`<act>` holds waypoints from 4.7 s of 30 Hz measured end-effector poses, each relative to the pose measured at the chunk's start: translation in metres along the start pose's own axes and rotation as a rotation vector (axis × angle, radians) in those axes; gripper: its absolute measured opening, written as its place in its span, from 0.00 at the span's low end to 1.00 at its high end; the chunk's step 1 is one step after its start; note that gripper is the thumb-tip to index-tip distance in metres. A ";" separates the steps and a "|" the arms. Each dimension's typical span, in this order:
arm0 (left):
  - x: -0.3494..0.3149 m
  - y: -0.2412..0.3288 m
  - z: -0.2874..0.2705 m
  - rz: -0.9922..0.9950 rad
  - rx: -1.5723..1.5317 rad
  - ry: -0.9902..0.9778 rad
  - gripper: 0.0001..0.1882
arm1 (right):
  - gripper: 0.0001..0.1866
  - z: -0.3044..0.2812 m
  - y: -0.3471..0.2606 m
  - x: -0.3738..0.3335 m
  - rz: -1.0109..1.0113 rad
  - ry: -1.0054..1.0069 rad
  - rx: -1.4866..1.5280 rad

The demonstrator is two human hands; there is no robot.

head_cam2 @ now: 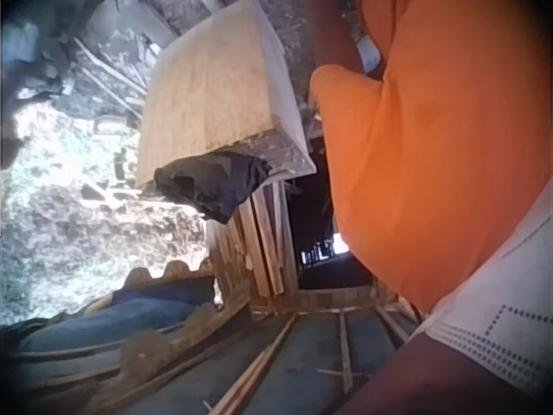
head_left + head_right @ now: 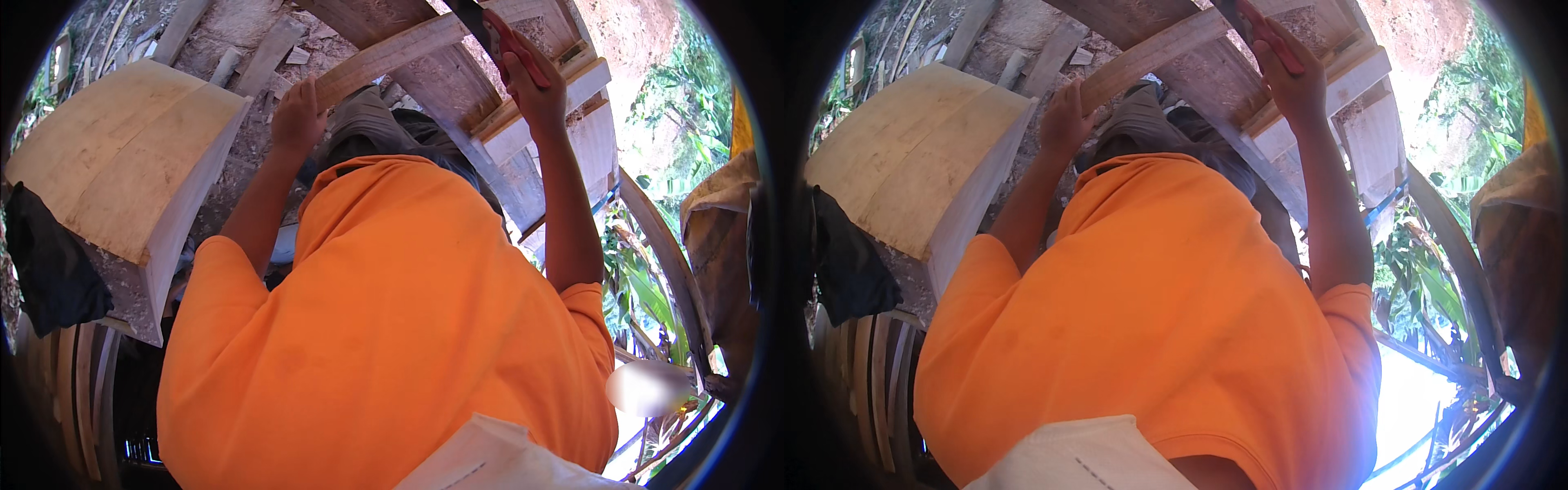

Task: The person saws a wooden plank using a hand saw, then lifts and moves the cut piece. They continue to handle and position other wooden planks on a workbench while others work nearby.

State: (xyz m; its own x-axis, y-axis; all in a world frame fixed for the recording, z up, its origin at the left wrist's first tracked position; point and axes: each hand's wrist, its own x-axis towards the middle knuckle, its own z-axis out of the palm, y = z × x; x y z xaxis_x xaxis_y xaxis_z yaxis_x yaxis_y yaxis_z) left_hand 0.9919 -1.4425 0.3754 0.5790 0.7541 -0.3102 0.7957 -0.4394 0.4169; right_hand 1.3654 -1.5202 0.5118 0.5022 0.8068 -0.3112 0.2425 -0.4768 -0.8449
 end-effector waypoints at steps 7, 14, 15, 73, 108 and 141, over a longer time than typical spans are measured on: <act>0.002 0.000 -0.003 -0.014 0.014 -0.018 0.40 | 0.23 -0.002 -0.003 0.001 -0.029 -0.006 0.004; 0.058 0.084 -0.018 0.356 0.033 0.275 0.45 | 0.24 -0.006 0.015 0.004 -0.160 0.005 -0.138; 0.076 0.098 -0.010 0.423 -0.019 0.285 0.45 | 0.24 -0.007 0.014 0.004 -0.165 0.001 -0.175; 0.182 0.143 0.069 0.597 0.063 0.486 0.32 | 0.24 -0.045 -0.033 -0.080 -0.004 -0.003 -0.229; 0.177 0.156 0.053 0.634 0.162 0.460 0.29 | 0.24 -0.049 -0.045 -0.091 -0.005 0.040 -0.127; 0.169 0.160 0.045 0.419 0.184 0.363 0.31 | 0.23 -0.029 -0.027 -0.053 0.053 0.033 -0.195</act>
State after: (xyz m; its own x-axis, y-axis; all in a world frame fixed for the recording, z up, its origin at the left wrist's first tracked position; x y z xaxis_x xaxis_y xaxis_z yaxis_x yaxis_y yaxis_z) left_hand 1.2252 -1.4074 0.3514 0.7787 0.6022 0.1758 0.5485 -0.7896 0.2751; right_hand 1.3563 -1.5597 0.5633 0.5445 0.7684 -0.3363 0.3694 -0.5796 -0.7263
